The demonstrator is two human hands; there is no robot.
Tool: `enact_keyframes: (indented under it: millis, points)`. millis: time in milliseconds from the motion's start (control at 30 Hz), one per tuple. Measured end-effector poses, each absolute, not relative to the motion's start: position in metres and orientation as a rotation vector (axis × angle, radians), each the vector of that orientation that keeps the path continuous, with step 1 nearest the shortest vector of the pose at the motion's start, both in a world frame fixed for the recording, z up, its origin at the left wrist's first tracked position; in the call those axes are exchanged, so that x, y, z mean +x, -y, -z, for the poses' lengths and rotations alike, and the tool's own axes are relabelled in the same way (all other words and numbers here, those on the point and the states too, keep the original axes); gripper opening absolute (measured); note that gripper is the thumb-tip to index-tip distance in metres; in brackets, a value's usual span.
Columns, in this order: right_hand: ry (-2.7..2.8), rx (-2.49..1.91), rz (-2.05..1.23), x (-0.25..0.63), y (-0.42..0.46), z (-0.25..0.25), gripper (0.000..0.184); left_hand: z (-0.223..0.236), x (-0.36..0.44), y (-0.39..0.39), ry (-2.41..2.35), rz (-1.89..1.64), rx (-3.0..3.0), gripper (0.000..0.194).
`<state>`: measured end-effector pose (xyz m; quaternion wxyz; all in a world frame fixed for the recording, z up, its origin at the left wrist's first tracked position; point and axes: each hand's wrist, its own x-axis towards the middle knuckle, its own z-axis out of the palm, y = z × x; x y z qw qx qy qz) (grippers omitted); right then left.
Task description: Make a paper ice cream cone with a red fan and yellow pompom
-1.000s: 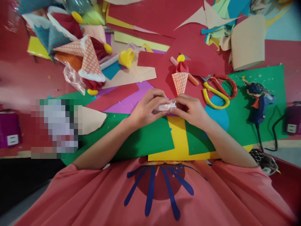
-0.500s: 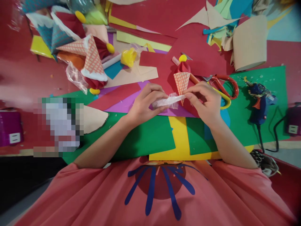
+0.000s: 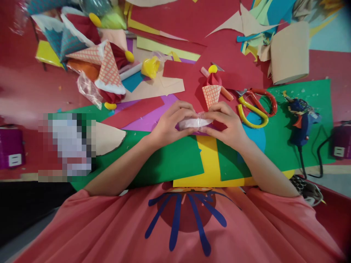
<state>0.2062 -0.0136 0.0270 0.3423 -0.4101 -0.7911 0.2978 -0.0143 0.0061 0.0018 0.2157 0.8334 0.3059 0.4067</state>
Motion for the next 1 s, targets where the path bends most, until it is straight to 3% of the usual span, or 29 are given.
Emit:
enact_keyframes:
  millis: [300, 533, 767, 1000]
  points:
    - [2.084, -1.01, -0.979, 0.204, 0.015, -0.025, 0.035, -0.005, -0.014, -0.006, -0.71, -1.063, 2.199, 0.025]
    - [2.047, -1.078, -0.974, 0.208, 0.014, -0.032, 0.029, -0.011, -0.016, -0.009, -0.717, -1.072, 2.11, 0.025]
    - [1.862, -1.168, -0.833, 0.218, 0.007, -0.045, 0.01, -0.01, -0.02, -0.014, -0.839, -1.102, 2.144, 0.03]
    - [2.064, -1.054, -0.936, 0.208, 0.013, -0.035, 0.02, -0.009, -0.017, -0.009, -0.79, -1.055, 2.216, 0.034]
